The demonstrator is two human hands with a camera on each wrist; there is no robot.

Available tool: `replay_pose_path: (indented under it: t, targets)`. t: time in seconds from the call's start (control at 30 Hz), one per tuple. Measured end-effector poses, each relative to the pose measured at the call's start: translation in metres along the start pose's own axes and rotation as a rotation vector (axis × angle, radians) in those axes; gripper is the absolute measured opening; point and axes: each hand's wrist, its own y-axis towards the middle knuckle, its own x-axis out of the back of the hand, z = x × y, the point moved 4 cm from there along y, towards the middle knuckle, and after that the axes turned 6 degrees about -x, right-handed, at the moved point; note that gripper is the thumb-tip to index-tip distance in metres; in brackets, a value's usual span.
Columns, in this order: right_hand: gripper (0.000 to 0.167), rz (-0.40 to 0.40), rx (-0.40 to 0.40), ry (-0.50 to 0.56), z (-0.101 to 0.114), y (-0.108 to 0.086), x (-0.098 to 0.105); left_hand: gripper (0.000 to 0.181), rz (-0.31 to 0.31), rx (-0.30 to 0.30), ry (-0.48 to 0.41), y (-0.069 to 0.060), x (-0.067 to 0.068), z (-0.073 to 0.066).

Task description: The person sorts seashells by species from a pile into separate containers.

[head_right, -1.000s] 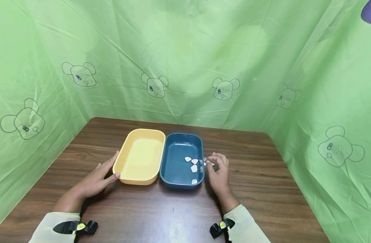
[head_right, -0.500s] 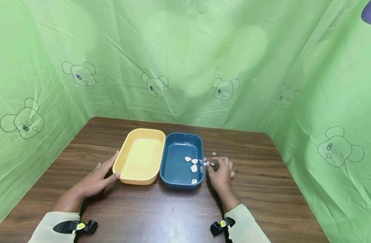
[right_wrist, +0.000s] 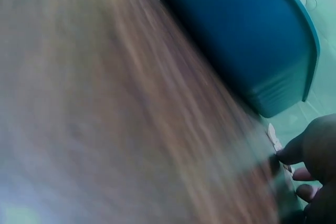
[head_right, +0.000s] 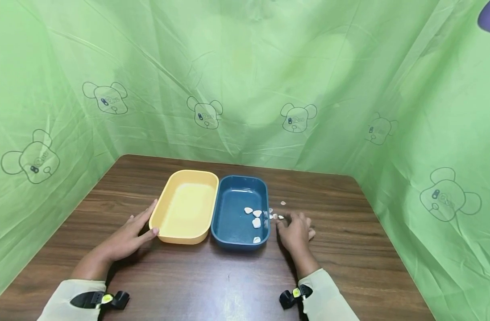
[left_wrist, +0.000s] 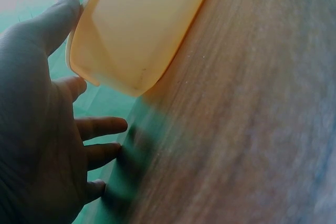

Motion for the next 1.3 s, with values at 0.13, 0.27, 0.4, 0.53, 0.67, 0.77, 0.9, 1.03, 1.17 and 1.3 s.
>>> replay_pose_path:
  t: [0.13, 0.27, 0.4, 0.53, 0.67, 0.77, 0.9, 1.03, 1.17, 1.3]
  targets:
    - [0.031, 0.013, 0.029, -0.009, -0.003, 0.006, 0.0, 0.086, -0.003, -0.003, -0.001, 0.0, 0.0, 0.002]
    - [0.033, 0.034, 0.031, -0.02, -0.006, 0.01, -0.001, 0.087, -0.001, -0.006, -0.007, 0.0, -0.001, 0.003]
    - [0.033, 0.052, 0.042, -0.034, -0.007, 0.012, -0.002, 0.087, -0.001, -0.005, -0.007, 0.0, -0.001, 0.004]
    - [0.029, 0.058, 0.054, -0.035, -0.006, 0.014, -0.002, 0.087, -0.003, -0.005, -0.011, 0.0, 0.0, 0.004]
    - [0.022, 0.055, 0.071, -0.021, -0.005, 0.016, -0.002, 0.087, -0.002, -0.007, -0.008, 0.0, 0.0, 0.004]
    - [0.018, 0.057, 0.076, -0.004, -0.005, 0.016, -0.002, 0.087, -0.002, -0.008, -0.003, 0.0, 0.0, 0.004]
    - [0.015, 0.065, 0.071, 0.012, -0.007, 0.016, -0.001, 0.087, -0.001, -0.007, -0.003, 0.0, 0.0, 0.003]
    - [0.012, 0.072, 0.064, 0.028, -0.008, 0.016, -0.001, 0.087, 0.002, -0.007, -0.001, 0.001, 0.0, 0.002]
    - [0.01, 0.078, 0.053, 0.037, -0.009, 0.016, -0.001, 0.087, 0.004, -0.005, -0.003, 0.0, 0.0, 0.001]
    - [0.013, 0.07, 0.045, 0.036, -0.01, 0.016, -0.001, 0.087, 0.004, -0.006, -0.006, 0.0, 0.0, 0.001]
